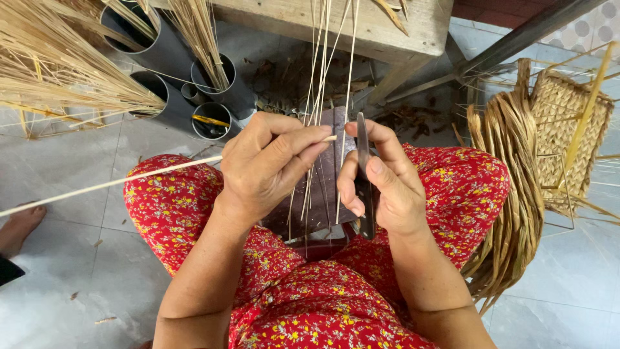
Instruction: The person sits on the floor and uses a small knife to shave and split thin bamboo strips into slender sticks, drawing each strip against the blade and setting finished sticks with a growing bundle of completed sticks.
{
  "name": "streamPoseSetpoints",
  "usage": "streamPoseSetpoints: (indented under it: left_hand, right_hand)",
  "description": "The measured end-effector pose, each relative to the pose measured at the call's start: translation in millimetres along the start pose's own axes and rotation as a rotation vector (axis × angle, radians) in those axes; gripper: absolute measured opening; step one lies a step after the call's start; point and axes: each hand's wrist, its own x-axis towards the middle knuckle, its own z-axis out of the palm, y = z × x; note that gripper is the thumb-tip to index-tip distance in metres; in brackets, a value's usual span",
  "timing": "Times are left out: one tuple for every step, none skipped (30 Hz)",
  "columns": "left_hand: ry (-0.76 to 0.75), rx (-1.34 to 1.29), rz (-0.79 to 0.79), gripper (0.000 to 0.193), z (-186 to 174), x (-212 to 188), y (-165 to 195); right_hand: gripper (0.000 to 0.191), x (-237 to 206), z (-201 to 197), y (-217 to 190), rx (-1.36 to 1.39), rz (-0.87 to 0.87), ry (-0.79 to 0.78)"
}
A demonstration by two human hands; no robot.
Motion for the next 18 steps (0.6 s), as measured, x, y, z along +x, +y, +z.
streamPoseSetpoints:
  left_hand:
    - [0.000, -0.011, -0.004, 0.027, 1, -1, -2]
    - [0.001, -0.024, -0.007, 0.027, 1, -1, -2]
    - [0.002, -0.036, -0.010, 0.027, 2, -3, -2]
    - [0.001, -0.074, -0.041, 0.027, 4, -3, -1]
    - [0.002, -0.113, -0.067, 0.027, 5, -4, -1]
    - [0.002, -0.153, -0.093, 0.026, 6, -4, 0]
    - [0.007, -0.174, -0.108, 0.025, 7, -4, 0]
    - [0.010, -0.196, -0.127, 0.024, 9, -5, 1]
    - [0.012, -0.216, -0.149, 0.024, 10, -7, 3]
    - [0.009, -0.221, -0.156, 0.023, 11, -7, 4]
    - [0.007, -0.225, -0.161, 0.022, 12, -8, 6]
    - [0.004, -0.231, -0.167, 0.021, 13, -8, 7]
    - [0.002, -0.232, -0.167, 0.021, 14, -7, 7]
    - [0.000, -0.232, -0.169, 0.021, 14, -8, 8]
    - [-0.001, -0.233, -0.172, 0.020, 14, -8, 8]
    - [-0.001, -0.203, -0.150, 0.021, 13, -8, 9]
    - [0.000, -0.172, -0.127, 0.021, 12, -7, 8]
    - [0.002, -0.141, -0.102, 0.022, 12, -6, 8]
  right_hand:
    - [0.051, 0, 1, 0, 0.008, 0.001, -0.002]
    - [0.051, 0, 2, 0, 0.015, 0.002, -0.002]
    - [0.051, 0, 3, 0, 0.021, 0.003, -0.003]
    - [0.051, -1, 5, 0, 0.033, 0.009, -0.003]
    - [0.051, -1, 7, 1, 0.043, 0.011, -0.003]
    - [0.051, 0, 9, 1, 0.053, 0.013, -0.003]
    - [0.051, 0, 10, 1, 0.057, 0.021, -0.008]
    - [0.051, 0, 12, 1, 0.062, 0.032, -0.010]
    - [0.052, -2, 13, 1, 0.069, 0.044, -0.011]
    - [0.051, -3, 14, 0, 0.066, 0.045, -0.018]
    - [0.051, -3, 15, -1, 0.062, 0.044, -0.025]
    - [0.050, -3, 16, -2, 0.058, 0.043, -0.031]
    - [0.050, -4, 16, -2, 0.052, 0.042, -0.021]
    - [0.049, -5, 17, -2, 0.047, 0.042, -0.012]
    - [0.049, -6, 18, -1, 0.043, 0.043, -0.002]
    - [0.049, -6, 19, -1, 0.049, 0.046, 0.001]
    - [0.049, -6, 19, -1, 0.055, 0.048, 0.003]
    - [0.049, -5, 19, 0, 0.059, 0.048, 0.003]
